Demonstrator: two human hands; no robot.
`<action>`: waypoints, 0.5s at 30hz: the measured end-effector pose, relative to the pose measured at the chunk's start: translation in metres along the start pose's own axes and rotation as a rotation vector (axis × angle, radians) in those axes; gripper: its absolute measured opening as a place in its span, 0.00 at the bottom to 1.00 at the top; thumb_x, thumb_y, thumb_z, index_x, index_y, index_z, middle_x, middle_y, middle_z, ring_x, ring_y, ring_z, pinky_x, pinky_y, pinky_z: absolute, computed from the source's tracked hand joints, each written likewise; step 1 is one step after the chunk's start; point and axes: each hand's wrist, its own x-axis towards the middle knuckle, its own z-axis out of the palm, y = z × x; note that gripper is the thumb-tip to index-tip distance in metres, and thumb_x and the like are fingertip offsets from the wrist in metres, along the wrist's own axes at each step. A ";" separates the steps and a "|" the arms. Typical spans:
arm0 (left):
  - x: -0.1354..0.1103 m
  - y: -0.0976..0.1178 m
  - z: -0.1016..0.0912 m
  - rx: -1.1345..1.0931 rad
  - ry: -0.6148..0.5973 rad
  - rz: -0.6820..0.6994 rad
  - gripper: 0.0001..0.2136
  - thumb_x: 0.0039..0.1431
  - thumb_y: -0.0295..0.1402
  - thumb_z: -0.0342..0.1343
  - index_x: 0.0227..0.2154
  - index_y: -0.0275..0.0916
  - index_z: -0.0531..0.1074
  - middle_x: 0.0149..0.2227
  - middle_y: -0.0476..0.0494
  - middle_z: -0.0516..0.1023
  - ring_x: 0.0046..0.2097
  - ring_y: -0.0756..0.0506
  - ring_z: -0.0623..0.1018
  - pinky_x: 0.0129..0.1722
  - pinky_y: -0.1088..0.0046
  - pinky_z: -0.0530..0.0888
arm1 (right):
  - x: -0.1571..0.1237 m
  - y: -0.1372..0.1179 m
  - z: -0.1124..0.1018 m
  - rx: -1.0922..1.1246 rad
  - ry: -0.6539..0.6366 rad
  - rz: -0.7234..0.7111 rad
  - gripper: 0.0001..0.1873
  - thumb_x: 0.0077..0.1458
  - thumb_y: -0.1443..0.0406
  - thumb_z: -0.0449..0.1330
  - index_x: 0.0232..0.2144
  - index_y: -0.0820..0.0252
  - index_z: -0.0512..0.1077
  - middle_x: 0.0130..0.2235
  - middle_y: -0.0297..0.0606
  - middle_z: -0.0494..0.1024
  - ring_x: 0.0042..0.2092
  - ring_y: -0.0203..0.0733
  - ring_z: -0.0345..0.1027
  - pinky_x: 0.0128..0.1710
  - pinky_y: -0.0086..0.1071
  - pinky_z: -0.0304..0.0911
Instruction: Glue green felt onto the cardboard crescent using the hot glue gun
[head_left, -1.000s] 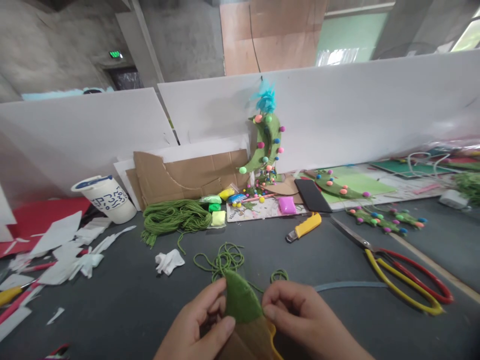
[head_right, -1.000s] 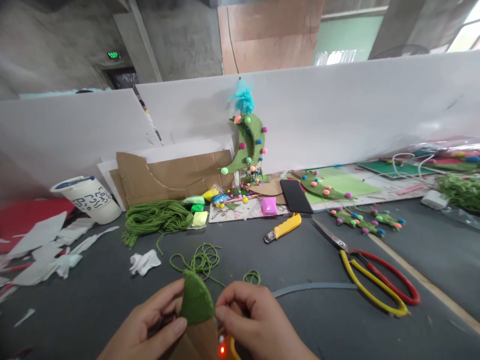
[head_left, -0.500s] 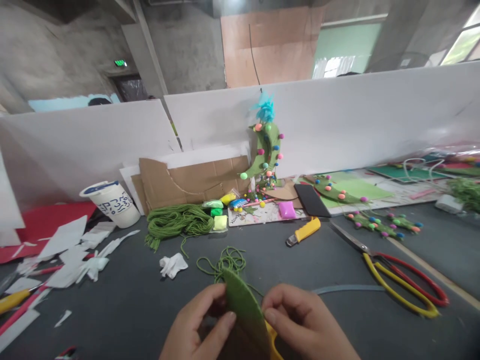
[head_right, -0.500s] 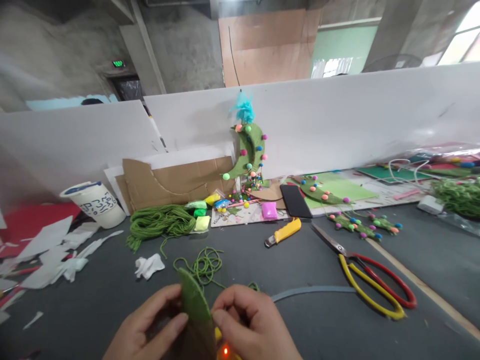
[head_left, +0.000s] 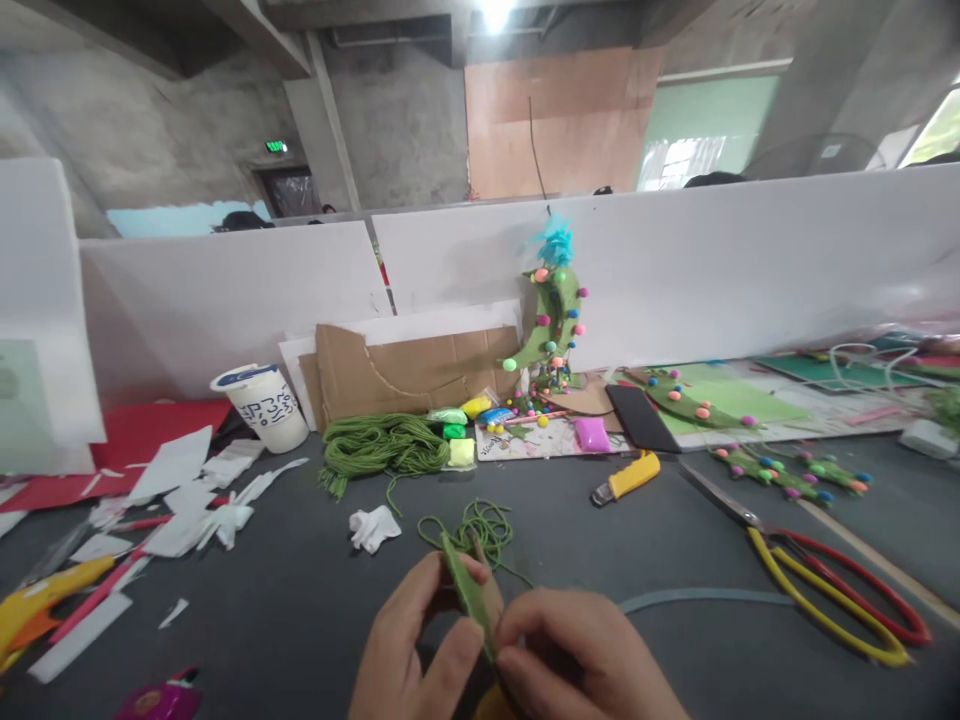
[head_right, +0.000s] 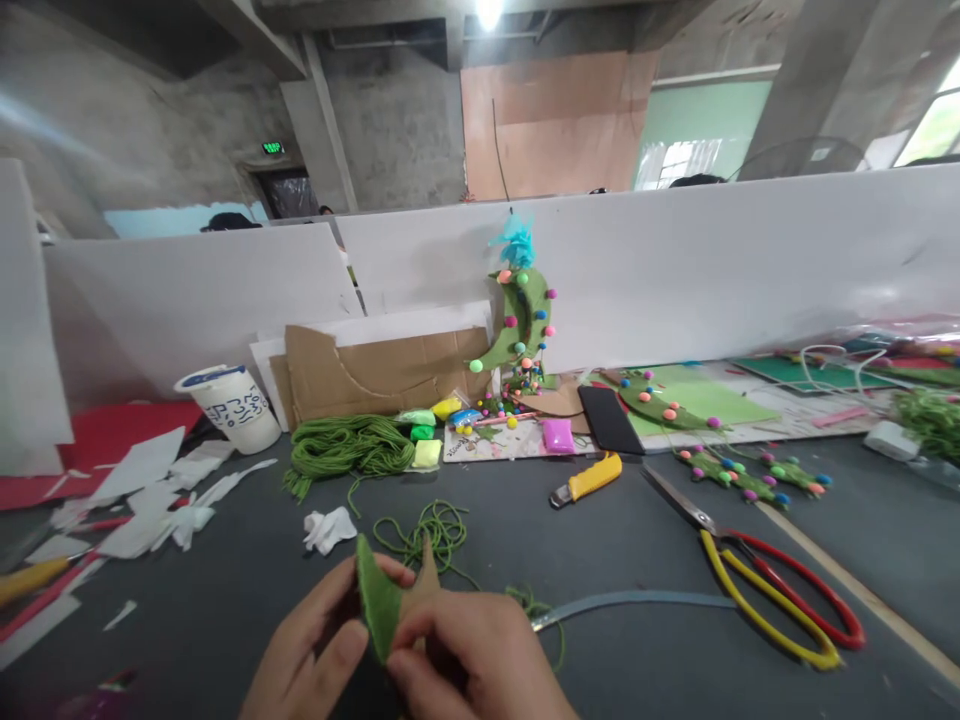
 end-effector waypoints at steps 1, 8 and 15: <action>-0.001 0.001 0.001 -0.009 0.031 -0.028 0.17 0.54 0.48 0.53 0.35 0.39 0.75 0.35 0.43 0.81 0.37 0.41 0.78 0.40 0.72 0.73 | 0.001 -0.001 0.002 0.015 -0.007 -0.010 0.09 0.52 0.64 0.54 0.25 0.60 0.72 0.19 0.30 0.67 0.21 0.32 0.57 0.22 0.23 0.53; -0.007 -0.004 0.006 -0.140 0.078 -0.205 0.19 0.58 0.47 0.47 0.36 0.39 0.77 0.38 0.42 0.81 0.43 0.39 0.77 0.39 0.72 0.74 | 0.006 -0.005 0.003 0.092 0.052 0.025 0.08 0.49 0.64 0.55 0.22 0.59 0.69 0.22 0.32 0.70 0.24 0.35 0.62 0.25 0.24 0.57; -0.010 -0.016 0.007 -0.153 0.088 -0.296 0.22 0.58 0.49 0.44 0.35 0.39 0.77 0.39 0.42 0.82 0.45 0.38 0.78 0.40 0.71 0.76 | 0.002 0.002 0.000 0.035 0.117 0.044 0.05 0.49 0.68 0.56 0.23 0.58 0.70 0.25 0.33 0.74 0.28 0.36 0.67 0.29 0.26 0.59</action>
